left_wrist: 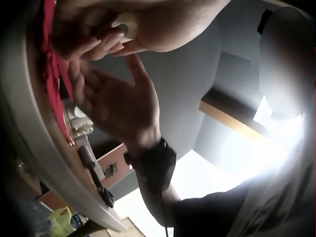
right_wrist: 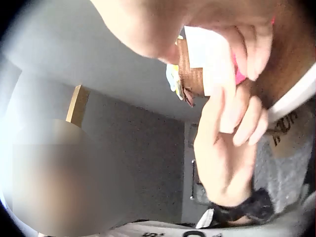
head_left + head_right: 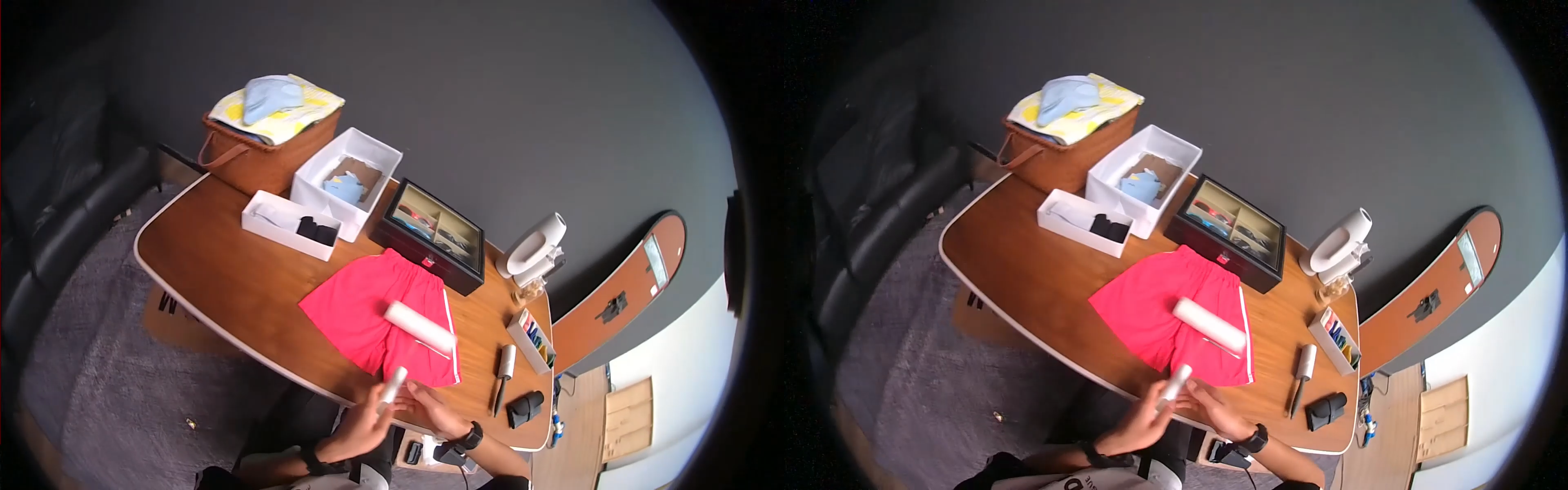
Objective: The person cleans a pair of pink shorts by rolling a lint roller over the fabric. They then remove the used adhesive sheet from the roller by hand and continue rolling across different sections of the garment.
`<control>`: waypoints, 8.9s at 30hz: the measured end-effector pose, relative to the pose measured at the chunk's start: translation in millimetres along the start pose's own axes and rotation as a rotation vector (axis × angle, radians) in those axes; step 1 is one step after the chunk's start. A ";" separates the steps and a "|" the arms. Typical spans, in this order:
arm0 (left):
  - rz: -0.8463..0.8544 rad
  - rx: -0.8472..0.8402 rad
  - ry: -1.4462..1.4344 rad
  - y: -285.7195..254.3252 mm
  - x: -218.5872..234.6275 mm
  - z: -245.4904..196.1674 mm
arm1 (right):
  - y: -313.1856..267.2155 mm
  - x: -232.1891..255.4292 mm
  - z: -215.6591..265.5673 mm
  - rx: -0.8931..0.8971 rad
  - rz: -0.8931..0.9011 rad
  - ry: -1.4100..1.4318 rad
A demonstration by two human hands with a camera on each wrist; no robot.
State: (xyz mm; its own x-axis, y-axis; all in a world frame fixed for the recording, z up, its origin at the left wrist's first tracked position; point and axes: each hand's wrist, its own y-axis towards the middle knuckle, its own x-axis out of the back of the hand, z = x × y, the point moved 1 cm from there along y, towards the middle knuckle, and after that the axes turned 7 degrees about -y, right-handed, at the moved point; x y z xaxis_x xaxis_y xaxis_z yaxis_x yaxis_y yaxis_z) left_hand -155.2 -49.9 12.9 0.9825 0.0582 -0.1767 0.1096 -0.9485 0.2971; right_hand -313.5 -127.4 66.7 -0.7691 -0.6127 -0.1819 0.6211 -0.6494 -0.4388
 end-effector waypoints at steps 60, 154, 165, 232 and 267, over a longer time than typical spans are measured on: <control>0.548 -0.112 0.910 316.8 88.7 100.9 | -1.2 181.9 5.6 0.152 -0.116 -0.156; 0.668 -0.046 0.865 318.3 86.3 88.3 | 6.7 188.7 -22.1 0.055 0.069 -0.130; 0.665 -0.057 0.856 318.6 86.9 91.3 | 7.3 186.7 -21.5 0.088 0.100 -0.089; 0.655 -0.010 0.901 319.2 84.1 87.3 | 10.6 190.7 -20.7 0.120 0.230 -0.042; 0.588 -0.053 0.909 318.5 82.7 90.0 | 11.4 191.8 -28.1 0.122 0.134 -0.116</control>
State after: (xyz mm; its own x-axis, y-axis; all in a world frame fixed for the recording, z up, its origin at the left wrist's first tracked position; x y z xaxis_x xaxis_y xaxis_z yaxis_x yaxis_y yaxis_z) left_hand -52.6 -375.2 8.5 0.6244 -0.1718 0.7620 -0.4305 -0.8896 0.1523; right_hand -458.2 -239.7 2.2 -0.6602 -0.7404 -0.1258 0.7357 -0.6039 -0.3066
